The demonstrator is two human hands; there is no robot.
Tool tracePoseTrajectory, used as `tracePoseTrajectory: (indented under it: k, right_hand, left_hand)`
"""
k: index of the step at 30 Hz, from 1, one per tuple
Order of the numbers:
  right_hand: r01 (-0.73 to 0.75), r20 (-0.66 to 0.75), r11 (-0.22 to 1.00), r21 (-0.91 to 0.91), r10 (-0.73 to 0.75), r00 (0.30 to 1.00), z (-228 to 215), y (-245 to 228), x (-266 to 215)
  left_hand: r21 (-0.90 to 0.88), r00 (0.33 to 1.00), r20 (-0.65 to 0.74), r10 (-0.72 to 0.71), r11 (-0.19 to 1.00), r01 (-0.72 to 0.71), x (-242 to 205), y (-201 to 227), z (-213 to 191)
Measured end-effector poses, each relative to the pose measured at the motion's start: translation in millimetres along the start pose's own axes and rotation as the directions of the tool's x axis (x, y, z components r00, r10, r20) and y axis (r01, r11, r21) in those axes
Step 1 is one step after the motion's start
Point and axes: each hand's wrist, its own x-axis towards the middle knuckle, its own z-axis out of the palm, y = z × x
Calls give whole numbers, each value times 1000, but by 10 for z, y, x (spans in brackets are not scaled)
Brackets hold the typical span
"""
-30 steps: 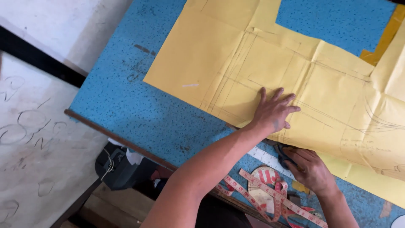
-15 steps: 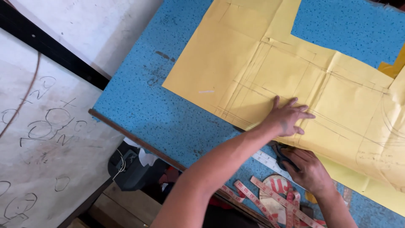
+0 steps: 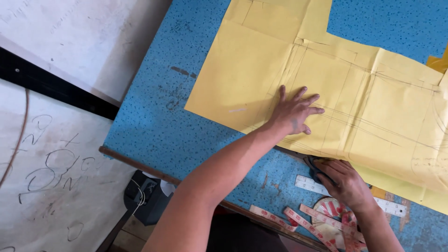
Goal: The person uses shears to cut a large yellow paper pattern along drawn lines on a blue table. They also use a ruler and a pen to draw additional lines on the pattern before continuing to cut.
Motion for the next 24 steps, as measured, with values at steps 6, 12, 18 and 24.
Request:
tracePoseTrajectory:
  k: [6,12,18,24]
  right_hand:
    - [76,-59,997,2,-76,995,134,-226,359]
    - [29,-20,1000,11,-29,999,170,-322,414]
    - [80,-33,996,48,-79,996,358,-449,763]
    - [59,-49,996,61,-56,997,425,-568,882]
  left_hand:
    - [-76,997,-78,11,997,-17,-3,-30,70]
    - [-49,997,-77,17,999,-21,-26,-49,58]
    - [-94,1000,-8,7,996,-8,-126,-54,-68]
    - [-149,999,-50,-9,989,1,-97,-39,18]
